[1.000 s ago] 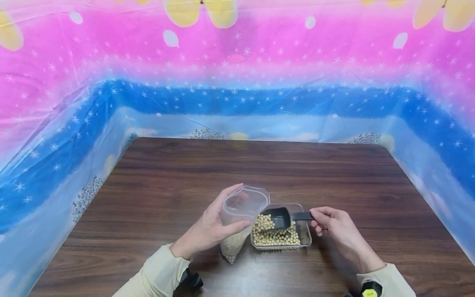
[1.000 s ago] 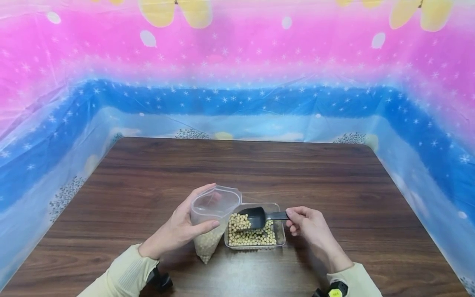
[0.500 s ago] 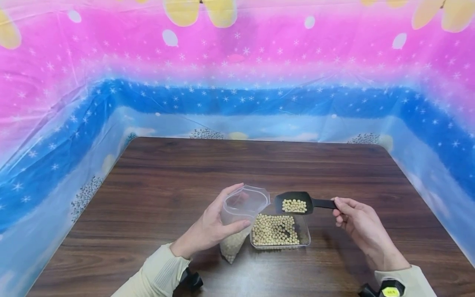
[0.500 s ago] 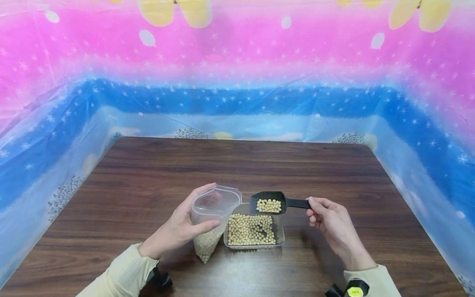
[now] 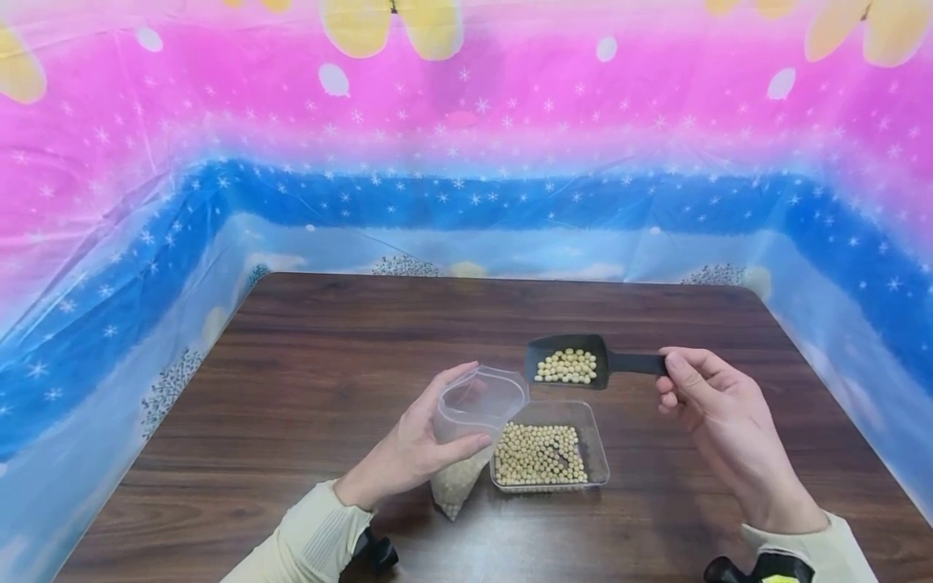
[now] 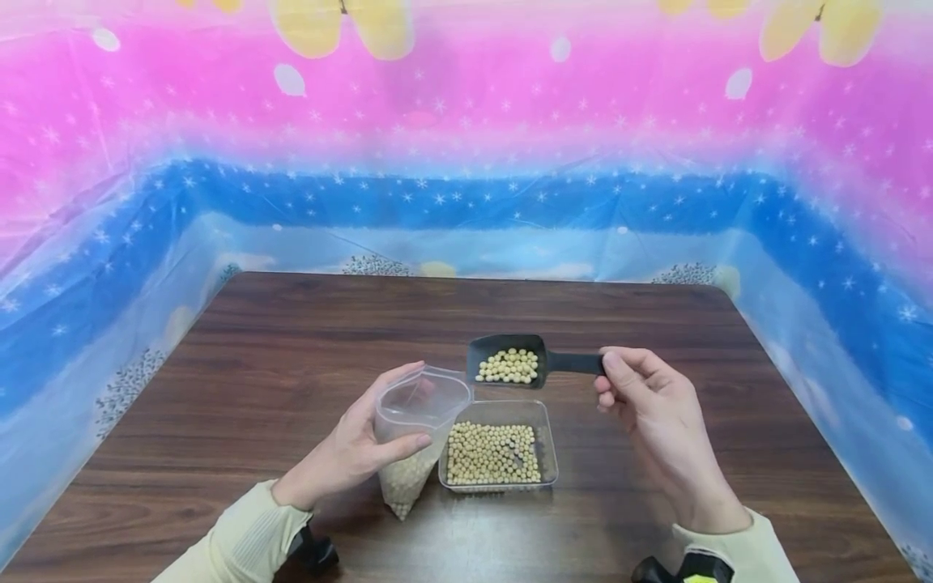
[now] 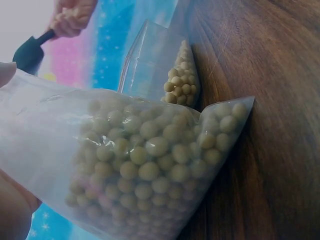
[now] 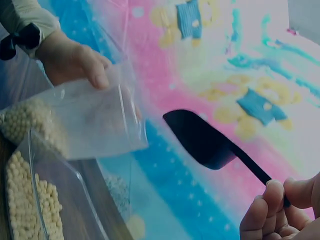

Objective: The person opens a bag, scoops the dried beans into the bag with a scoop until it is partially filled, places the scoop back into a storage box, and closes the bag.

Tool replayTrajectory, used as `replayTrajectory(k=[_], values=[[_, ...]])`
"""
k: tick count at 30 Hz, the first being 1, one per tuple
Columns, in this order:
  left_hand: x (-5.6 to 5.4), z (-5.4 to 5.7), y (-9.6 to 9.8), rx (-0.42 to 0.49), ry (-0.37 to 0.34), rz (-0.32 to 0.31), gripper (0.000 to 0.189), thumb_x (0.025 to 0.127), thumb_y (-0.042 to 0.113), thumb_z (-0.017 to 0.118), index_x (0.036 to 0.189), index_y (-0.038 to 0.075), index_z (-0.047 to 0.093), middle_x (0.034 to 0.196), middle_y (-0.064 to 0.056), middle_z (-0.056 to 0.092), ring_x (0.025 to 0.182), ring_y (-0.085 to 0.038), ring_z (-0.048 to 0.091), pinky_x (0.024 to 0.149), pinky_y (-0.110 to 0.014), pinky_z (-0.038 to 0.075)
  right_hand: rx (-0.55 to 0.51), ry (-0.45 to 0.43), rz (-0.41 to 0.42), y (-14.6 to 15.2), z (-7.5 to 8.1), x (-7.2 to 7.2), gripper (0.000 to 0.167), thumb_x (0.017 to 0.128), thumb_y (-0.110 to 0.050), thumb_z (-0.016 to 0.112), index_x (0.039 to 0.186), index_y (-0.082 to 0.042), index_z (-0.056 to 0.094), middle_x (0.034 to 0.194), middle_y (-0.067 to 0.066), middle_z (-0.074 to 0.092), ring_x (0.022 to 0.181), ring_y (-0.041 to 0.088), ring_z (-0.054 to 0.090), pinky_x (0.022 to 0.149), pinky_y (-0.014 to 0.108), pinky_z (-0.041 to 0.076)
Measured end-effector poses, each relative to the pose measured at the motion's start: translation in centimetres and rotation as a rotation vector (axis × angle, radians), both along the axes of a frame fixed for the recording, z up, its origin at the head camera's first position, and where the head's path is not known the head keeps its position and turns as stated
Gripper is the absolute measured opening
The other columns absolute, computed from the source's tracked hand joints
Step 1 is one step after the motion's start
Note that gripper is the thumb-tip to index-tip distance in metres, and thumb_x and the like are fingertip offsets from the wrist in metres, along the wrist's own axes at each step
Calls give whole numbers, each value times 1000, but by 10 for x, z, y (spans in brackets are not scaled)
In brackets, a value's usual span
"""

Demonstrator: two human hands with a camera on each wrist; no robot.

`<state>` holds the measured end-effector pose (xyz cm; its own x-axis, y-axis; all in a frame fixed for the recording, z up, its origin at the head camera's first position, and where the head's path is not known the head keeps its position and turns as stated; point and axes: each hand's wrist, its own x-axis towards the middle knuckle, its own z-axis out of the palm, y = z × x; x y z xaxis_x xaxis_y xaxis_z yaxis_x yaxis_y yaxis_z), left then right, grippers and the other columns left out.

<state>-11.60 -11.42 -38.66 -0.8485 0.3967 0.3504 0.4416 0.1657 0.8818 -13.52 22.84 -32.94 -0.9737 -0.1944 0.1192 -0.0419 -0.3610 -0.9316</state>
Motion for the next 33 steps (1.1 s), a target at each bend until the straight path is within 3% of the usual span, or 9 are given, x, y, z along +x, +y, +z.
replayTrajectory(k=[4, 8, 16, 20, 24, 27, 31, 33], values=[[5, 11, 2, 7, -16, -1, 76, 85, 2, 73, 148, 11, 32, 132, -12, 50, 104, -24, 60, 85, -34, 55, 48, 77, -24, -13, 7, 7, 18, 99, -5, 54, 114, 0, 62, 84, 5, 67, 73, 11, 63, 66, 23, 56], [10, 19, 4, 26, -15, -15, 73, 86, 2, 72, 147, 8, 32, 131, -14, 51, 103, -25, 60, 85, -35, 55, 174, 156, -100, -25, 14, 12, 18, 96, -4, 59, 113, 2, 61, 82, 5, 67, 70, 12, 65, 67, 25, 57], [10, 23, 4, 41, -19, -30, 72, 86, 0, 72, 146, 6, 32, 131, -12, 52, 106, -26, 60, 88, -35, 54, 524, 344, -266, -38, 25, 25, 17, 93, -6, 65, 109, -1, 64, 79, 8, 68, 65, 15, 66, 66, 22, 55], [10, 24, 4, 39, -13, -29, 72, 85, 0, 72, 145, 6, 33, 129, -12, 52, 108, -27, 59, 90, -34, 53, 604, 425, -295, -41, 27, 30, 18, 91, -2, 66, 109, 0, 65, 77, 10, 68, 65, 16, 65, 62, 21, 52], [8, 19, 3, 25, -3, -15, 73, 85, 0, 72, 146, 6, 33, 130, -13, 53, 109, -27, 58, 89, -34, 53, 592, 519, -335, -44, 28, 35, 21, 88, 6, 66, 109, 2, 66, 75, 9, 66, 66, 15, 64, 58, 21, 50], [4, 10, 2, 13, 1, -9, 76, 85, 2, 73, 148, 10, 32, 132, -12, 52, 108, -25, 59, 86, -34, 54, 576, 672, -457, -45, 30, 38, 23, 87, 10, 65, 109, 6, 67, 75, 7, 63, 65, 11, 60, 58, 17, 46], [-2, -2, 0, 18, 1, -16, 79, 85, 6, 75, 149, 17, 30, 133, -8, 51, 106, -24, 60, 85, -34, 55, 694, 896, -639, -47, 30, 40, 18, 88, 2, 64, 105, 5, 70, 73, 3, 59, 65, 3, 50, 55, 13, 37], [-3, -3, 0, 20, 6, -17, 80, 85, 7, 75, 149, 19, 30, 133, -8, 51, 106, -24, 60, 85, -34, 55, 788, 951, -652, -49, 25, 38, 16, 88, -3, 65, 101, 3, 71, 71, 0, 60, 63, 1, 49, 52, 11, 36]])
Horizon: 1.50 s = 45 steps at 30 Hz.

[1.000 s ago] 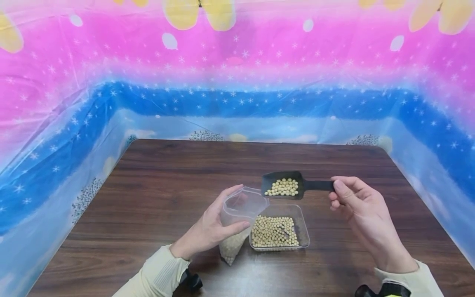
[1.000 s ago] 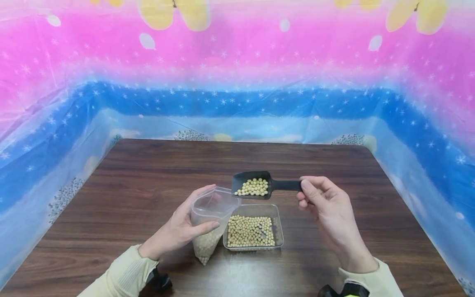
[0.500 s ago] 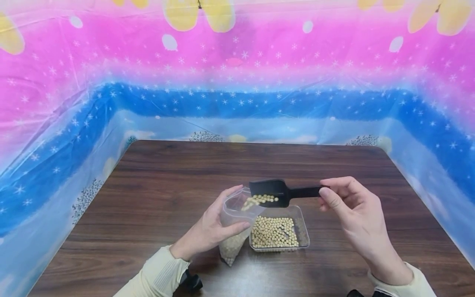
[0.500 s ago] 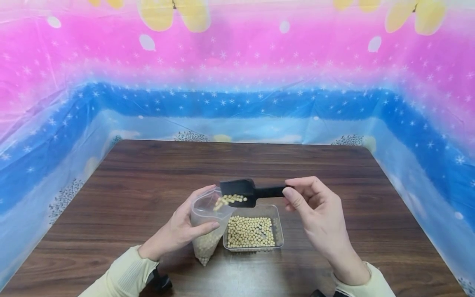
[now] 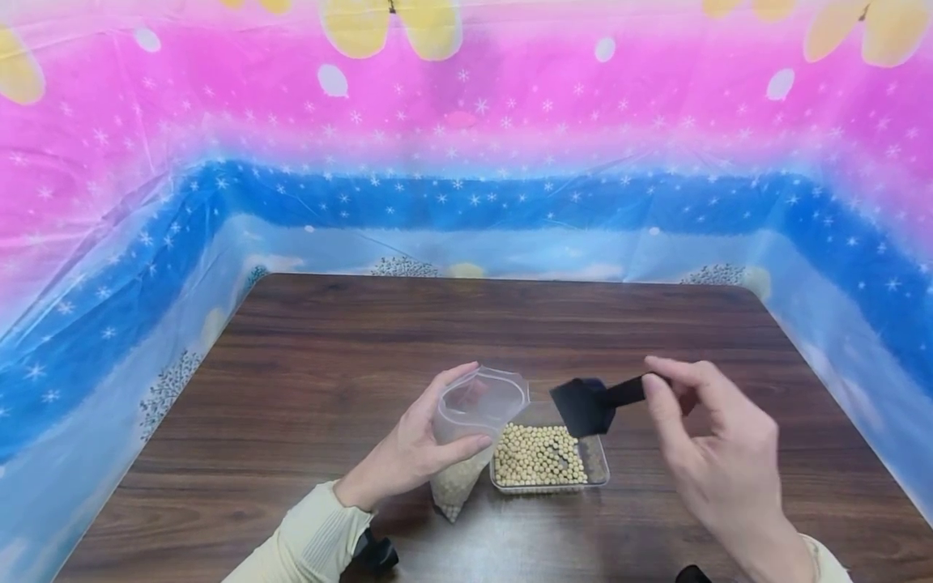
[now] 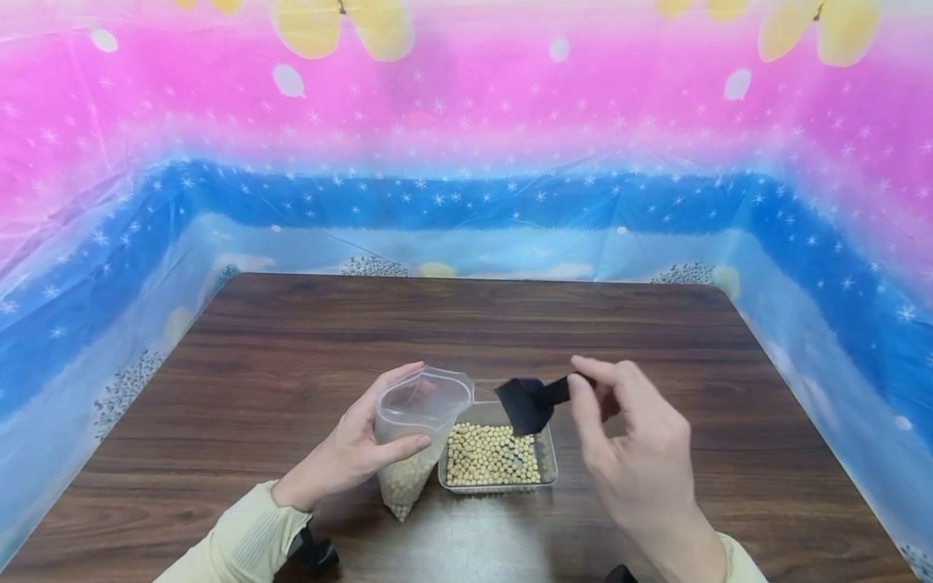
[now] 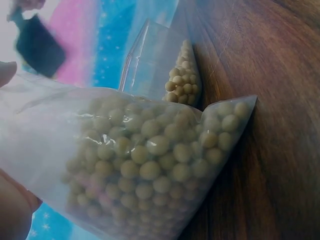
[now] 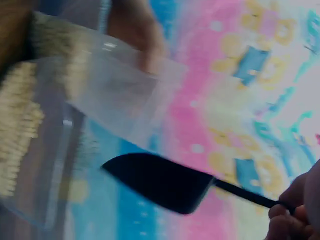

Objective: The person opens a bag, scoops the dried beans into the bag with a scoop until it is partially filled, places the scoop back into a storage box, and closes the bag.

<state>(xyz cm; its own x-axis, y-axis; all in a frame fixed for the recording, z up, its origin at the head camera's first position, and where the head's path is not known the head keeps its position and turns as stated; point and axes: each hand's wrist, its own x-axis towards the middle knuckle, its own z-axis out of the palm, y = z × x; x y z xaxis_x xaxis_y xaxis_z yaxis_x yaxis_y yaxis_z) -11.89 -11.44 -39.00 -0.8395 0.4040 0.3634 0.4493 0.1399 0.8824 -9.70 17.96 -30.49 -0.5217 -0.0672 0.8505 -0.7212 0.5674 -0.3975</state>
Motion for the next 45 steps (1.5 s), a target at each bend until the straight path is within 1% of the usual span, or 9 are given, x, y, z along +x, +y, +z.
replayTrajectory(k=[5, 10, 15, 20, 27, 34, 38, 42, 45], values=[[-1, 0, 0, -10, 8, 5, 79, 85, 4, 74, 149, 13, 30, 132, -11, 51, 105, -25, 60, 85, -34, 55, 217, -77, -34, -4, -29, -6, 14, 86, -5, 61, 98, -2, 68, 74, -3, 61, 58, 3, 50, 48, 11, 41], [-1, -1, 0, -8, 5, 0, 78, 85, 2, 74, 149, 11, 30, 132, -12, 51, 105, -26, 60, 85, -35, 55, 279, -155, -69, -8, -50, -10, 14, 83, -1, 64, 94, -6, 68, 72, -7, 58, 57, 1, 49, 48, 12, 42], [0, -1, 0, -16, 7, 10, 78, 86, 9, 75, 149, 19, 30, 133, -7, 51, 106, -23, 60, 86, -34, 54, 186, -355, -127, -5, -58, -14, 13, 85, -1, 68, 92, -12, 69, 64, -12, 53, 52, 2, 44, 45, 14, 35], [0, 0, 0, -9, 6, 8, 77, 86, 13, 75, 149, 20, 31, 133, -6, 51, 106, -22, 60, 86, -34, 54, 102, -578, -172, 4, -61, -16, 4, 91, -15, 68, 95, -15, 70, 67, -8, 56, 56, 7, 47, 49, 20, 36], [0, -1, 2, 15, 14, 6, 75, 87, 10, 74, 148, 19, 32, 132, -7, 51, 106, -24, 60, 87, -34, 54, 5, -858, -27, 9, -78, -20, 24, 90, -30, 70, 100, -8, 70, 66, 0, 62, 57, 9, 52, 52, 23, 41], [-1, -3, 3, 16, 39, 3, 76, 86, 7, 73, 149, 19, 31, 132, -8, 51, 107, -25, 59, 86, -34, 54, -206, -1089, 105, 17, -96, -26, 33, 93, -26, 67, 107, 3, 69, 73, 7, 64, 62, 12, 58, 58, 24, 52], [0, -2, 3, 16, 17, 2, 77, 86, 7, 74, 149, 19, 31, 133, -8, 51, 107, -25, 59, 87, -35, 54, -289, -1176, 158, 19, -102, -28, 32, 97, -19, 61, 112, 9, 64, 77, 9, 63, 63, 10, 56, 60, 22, 52], [2, 1, 3, 2, -2, 14, 77, 85, 4, 73, 149, 15, 31, 132, -10, 51, 107, -26, 60, 87, -35, 54, -270, -1184, 150, 21, -107, -29, 30, 99, -15, 57, 114, 11, 62, 76, 5, 60, 62, 7, 53, 57, 19, 49], [6, 9, 5, -5, -13, 24, 75, 85, 2, 73, 148, 11, 31, 131, -13, 51, 106, -27, 60, 87, -35, 54, -288, -1184, 154, 23, -111, -31, 29, 100, -12, 54, 115, 13, 60, 75, 4, 57, 62, 7, 51, 55, 18, 46]])
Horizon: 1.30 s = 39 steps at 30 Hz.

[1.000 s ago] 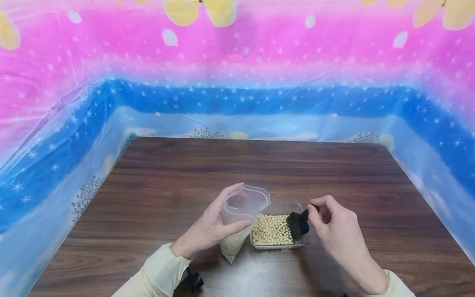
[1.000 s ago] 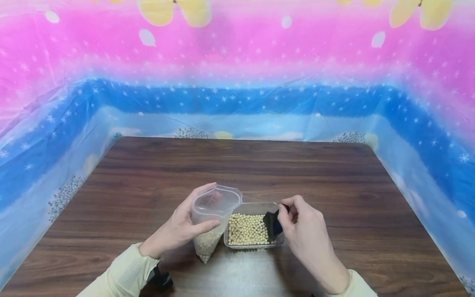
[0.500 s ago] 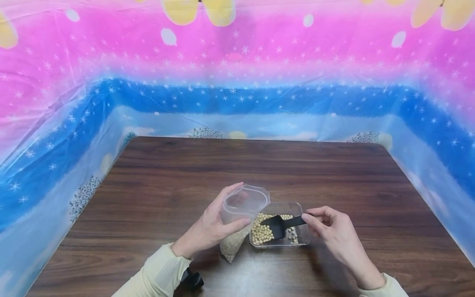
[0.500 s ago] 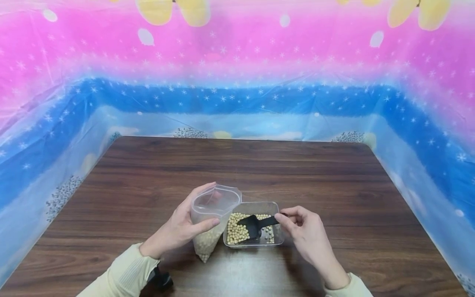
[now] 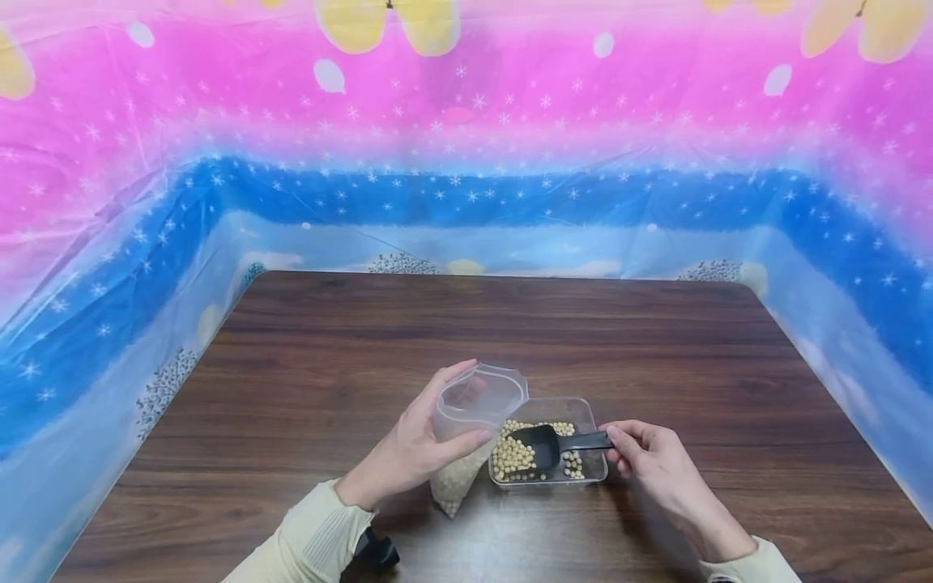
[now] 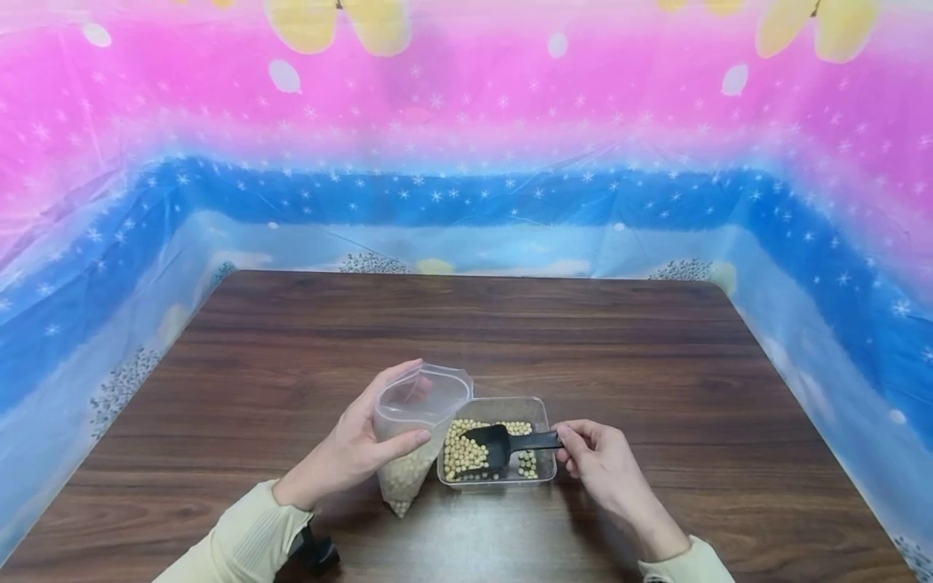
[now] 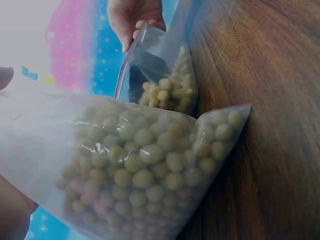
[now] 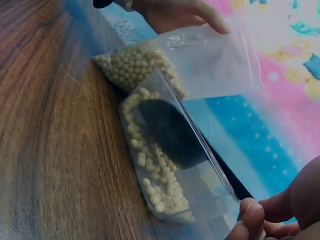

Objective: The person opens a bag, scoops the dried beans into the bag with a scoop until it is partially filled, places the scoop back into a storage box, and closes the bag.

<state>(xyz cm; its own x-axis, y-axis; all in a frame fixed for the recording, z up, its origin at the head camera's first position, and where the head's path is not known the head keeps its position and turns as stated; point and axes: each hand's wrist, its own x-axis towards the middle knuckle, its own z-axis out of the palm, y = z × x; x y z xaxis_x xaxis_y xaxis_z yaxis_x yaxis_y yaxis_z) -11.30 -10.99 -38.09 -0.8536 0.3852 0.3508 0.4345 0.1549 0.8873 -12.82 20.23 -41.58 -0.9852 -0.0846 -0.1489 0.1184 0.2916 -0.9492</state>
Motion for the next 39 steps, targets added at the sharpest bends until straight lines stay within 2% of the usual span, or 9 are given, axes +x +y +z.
replayTrajectory(k=[5, 11, 14, 18, 22, 25, 30, 34, 39], values=[[8, 13, 1, 0, -2, 8, 72, 87, 3, 71, 147, 8, 32, 130, -15, 51, 106, -27, 60, 87, -34, 54, -50, -43, -9, 8, -4, -5, 31, 102, -12, 50, 118, 14, 55, 75, 3, 54, 63, 6, 49, 55, 17, 45], [10, 17, 1, -1, -9, 12, 71, 87, 4, 72, 147, 7, 33, 130, -15, 51, 105, -25, 60, 87, -34, 54, -131, -106, -11, 21, -5, -10, 35, 104, -12, 45, 127, 15, 48, 77, 1, 53, 65, 5, 49, 57, 18, 46], [9, 17, 0, 5, -17, 6, 72, 87, 3, 72, 147, 7, 33, 130, -15, 51, 105, -25, 60, 87, -34, 54, -182, -107, -30, 27, 1, -10, 37, 104, -13, 45, 128, 15, 45, 78, -1, 54, 66, 4, 49, 58, 19, 46], [9, 17, 1, 13, -24, 0, 71, 87, 4, 72, 147, 7, 33, 131, -16, 51, 106, -26, 60, 88, -34, 54, -252, -103, -58, 35, 16, -11, 45, 103, -22, 50, 131, 12, 42, 79, -3, 57, 67, 4, 50, 61, 20, 48], [9, 17, 1, 19, -28, -4, 71, 87, 3, 71, 146, 6, 33, 131, -16, 51, 106, -26, 60, 87, -35, 54, -391, -50, -58, 41, 33, -9, 35, 98, -28, 57, 121, -1, 58, 79, -4, 59, 68, 3, 52, 61, 20, 50], [9, 17, 1, 20, -20, -5, 71, 87, 3, 71, 146, 6, 32, 131, -16, 50, 105, -26, 60, 87, -35, 54, -501, 23, -23, 42, 46, -7, 22, 97, -24, 59, 111, -8, 65, 80, -3, 60, 68, 4, 54, 61, 20, 51], [9, 16, 0, 0, -11, 6, 71, 87, 4, 72, 147, 8, 33, 131, -15, 51, 106, -25, 60, 87, -34, 54, -567, 110, 38, 36, 67, -5, 22, 99, -19, 57, 115, -6, 64, 82, -1, 61, 70, 5, 55, 62, 19, 52], [4, 6, -1, -11, -5, 10, 74, 86, 5, 73, 148, 12, 32, 132, -13, 50, 107, -25, 60, 87, -34, 54, -556, 173, 69, 26, 81, -1, 22, 100, -16, 55, 116, -4, 64, 82, 0, 62, 71, 7, 55, 64, 19, 52], [-3, -6, -3, -12, 1, 2, 76, 86, 9, 74, 149, 20, 31, 134, -5, 50, 107, -21, 60, 87, -34, 54, -386, 313, 52, 8, 93, 5, 20, 99, -14, 56, 113, -2, 65, 82, 0, 63, 74, 7, 60, 67, 19, 54]])
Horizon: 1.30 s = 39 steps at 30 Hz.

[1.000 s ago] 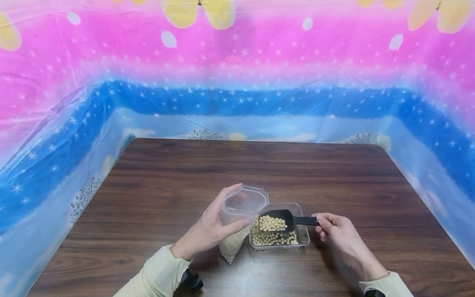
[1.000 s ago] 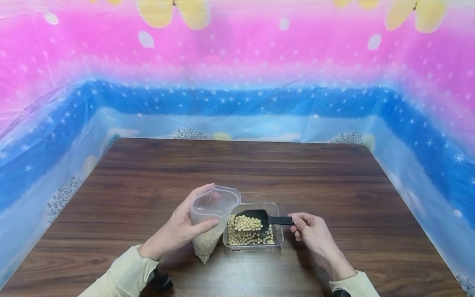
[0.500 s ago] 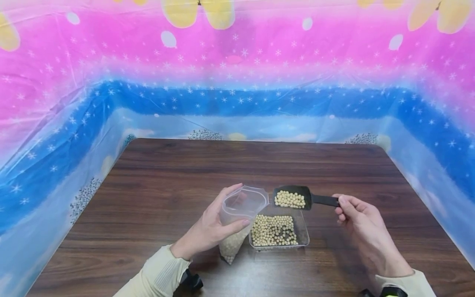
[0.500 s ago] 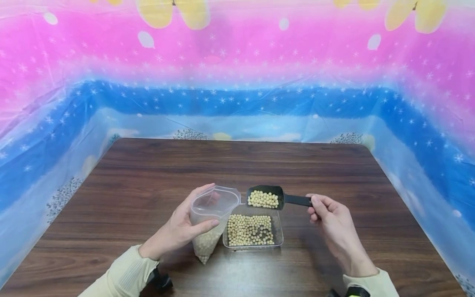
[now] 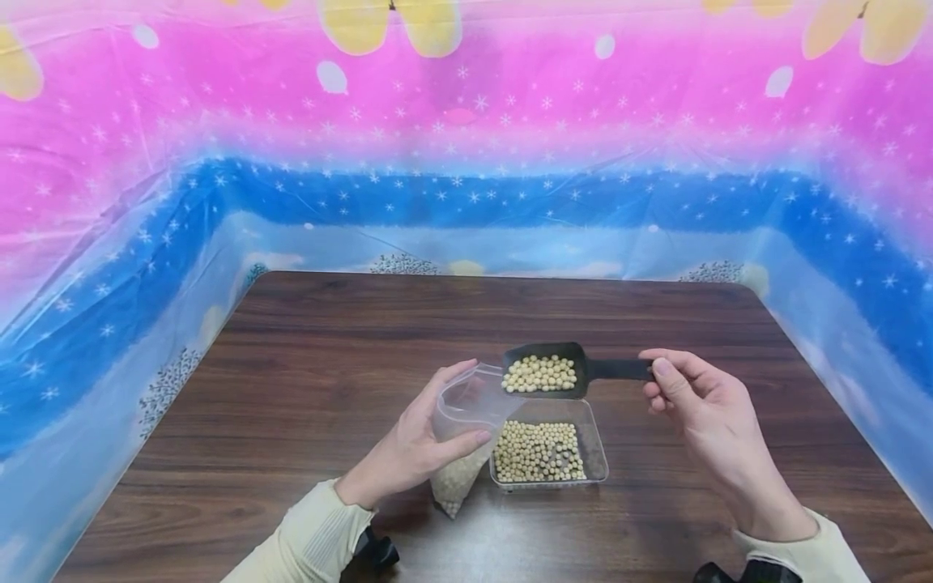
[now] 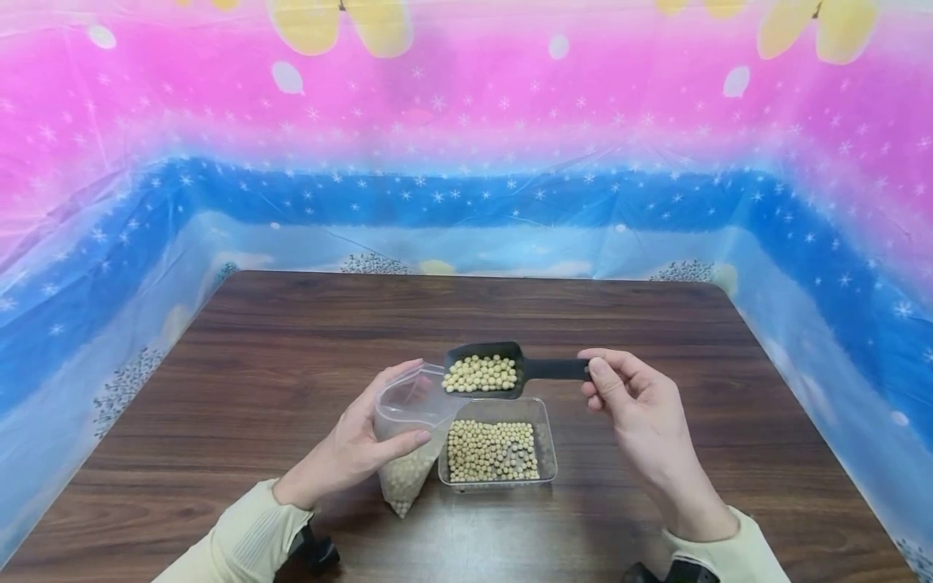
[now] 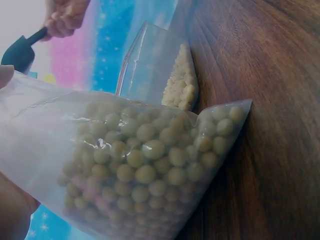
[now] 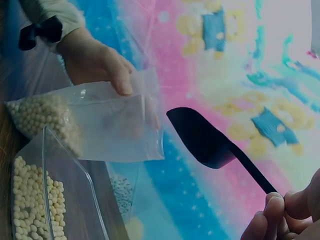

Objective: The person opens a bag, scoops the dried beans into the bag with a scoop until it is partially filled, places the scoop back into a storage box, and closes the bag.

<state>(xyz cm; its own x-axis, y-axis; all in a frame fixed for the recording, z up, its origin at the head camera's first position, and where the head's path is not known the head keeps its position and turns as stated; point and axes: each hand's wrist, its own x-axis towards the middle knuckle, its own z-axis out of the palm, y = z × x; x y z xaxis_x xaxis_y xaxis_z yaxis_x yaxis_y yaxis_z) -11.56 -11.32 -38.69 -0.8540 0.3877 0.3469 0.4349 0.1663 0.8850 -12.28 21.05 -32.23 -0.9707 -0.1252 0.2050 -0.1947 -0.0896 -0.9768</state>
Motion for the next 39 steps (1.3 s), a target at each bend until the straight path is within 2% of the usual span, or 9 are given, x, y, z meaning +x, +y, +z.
replayTrajectory(k=[5, 11, 18, 21, 24, 27, 31, 34, 39], values=[[-2, -2, 0, 23, 11, -30, 74, 88, 15, 73, 149, 21, 31, 136, -1, 49, 109, -20, 60, 88, -33, 54, 236, 166, -138, -15, 8, 6, 19, 99, -10, 56, 110, 3, 64, 78, 4, 64, 68, 11, 60, 64, 20, 54], [-3, -2, -1, -7, 31, -21, 74, 89, 20, 73, 149, 26, 31, 137, 2, 48, 114, -18, 57, 95, -34, 50, 441, 328, -228, -24, 12, 13, 15, 97, -6, 58, 109, -4, 67, 79, 3, 65, 67, 13, 61, 63, 19, 52], [-2, -1, -1, -25, 19, 1, 75, 87, 13, 74, 149, 23, 31, 135, -2, 49, 115, -19, 55, 94, -34, 50, 478, 457, -221, -26, 19, 26, 23, 93, 3, 61, 113, -8, 66, 82, 1, 60, 69, 10, 56, 57, 19, 45], [1, 4, 1, -10, 16, -5, 75, 86, 6, 73, 148, 14, 32, 133, -9, 50, 108, -25, 59, 88, -34, 54, 424, 581, -304, -25, 26, 31, 24, 87, 11, 62, 109, 2, 67, 78, 1, 55, 67, 9, 50, 54, 18, 39], [6, 13, 2, -5, 8, -4, 74, 86, 3, 72, 147, 9, 32, 132, -15, 50, 106, -27, 60, 87, -34, 54, 460, 716, -411, -22, 30, 31, 20, 84, 10, 63, 103, 6, 68, 75, 0, 54, 66, 4, 48, 55, 14, 36], [10, 22, 4, 5, 0, -9, 71, 87, 4, 71, 146, 7, 32, 131, -17, 50, 105, -27, 60, 87, -34, 54, 582, 791, -430, -21, 22, 26, 17, 82, 3, 64, 98, 3, 69, 72, -4, 54, 63, -1, 46, 52, 10, 36], [11, 24, 4, 4, -1, -5, 71, 88, 4, 71, 147, 9, 32, 131, -15, 50, 105, -26, 60, 87, -34, 54, 725, 795, -342, -24, -4, 17, 17, 81, 0, 64, 97, -2, 67, 70, -8, 54, 58, 0, 45, 48, 10, 38], [9, 19, 3, -3, -3, 3, 72, 87, 4, 72, 147, 10, 32, 132, -13, 50, 106, -26, 60, 87, -34, 54, 797, 766, -296, -28, -21, 12, 17, 82, 0, 62, 98, -4, 65, 74, -8, 55, 60, 3, 47, 51, 11, 41], [2, 4, 0, -8, -13, 9, 76, 86, 6, 73, 148, 19, 32, 133, -9, 50, 107, -24, 60, 88, -34, 54, 857, 735, -336, -35, -35, 5, 16, 81, 1, 64, 95, -7, 66, 74, -9, 55, 62, 2, 50, 54, 14, 43]])
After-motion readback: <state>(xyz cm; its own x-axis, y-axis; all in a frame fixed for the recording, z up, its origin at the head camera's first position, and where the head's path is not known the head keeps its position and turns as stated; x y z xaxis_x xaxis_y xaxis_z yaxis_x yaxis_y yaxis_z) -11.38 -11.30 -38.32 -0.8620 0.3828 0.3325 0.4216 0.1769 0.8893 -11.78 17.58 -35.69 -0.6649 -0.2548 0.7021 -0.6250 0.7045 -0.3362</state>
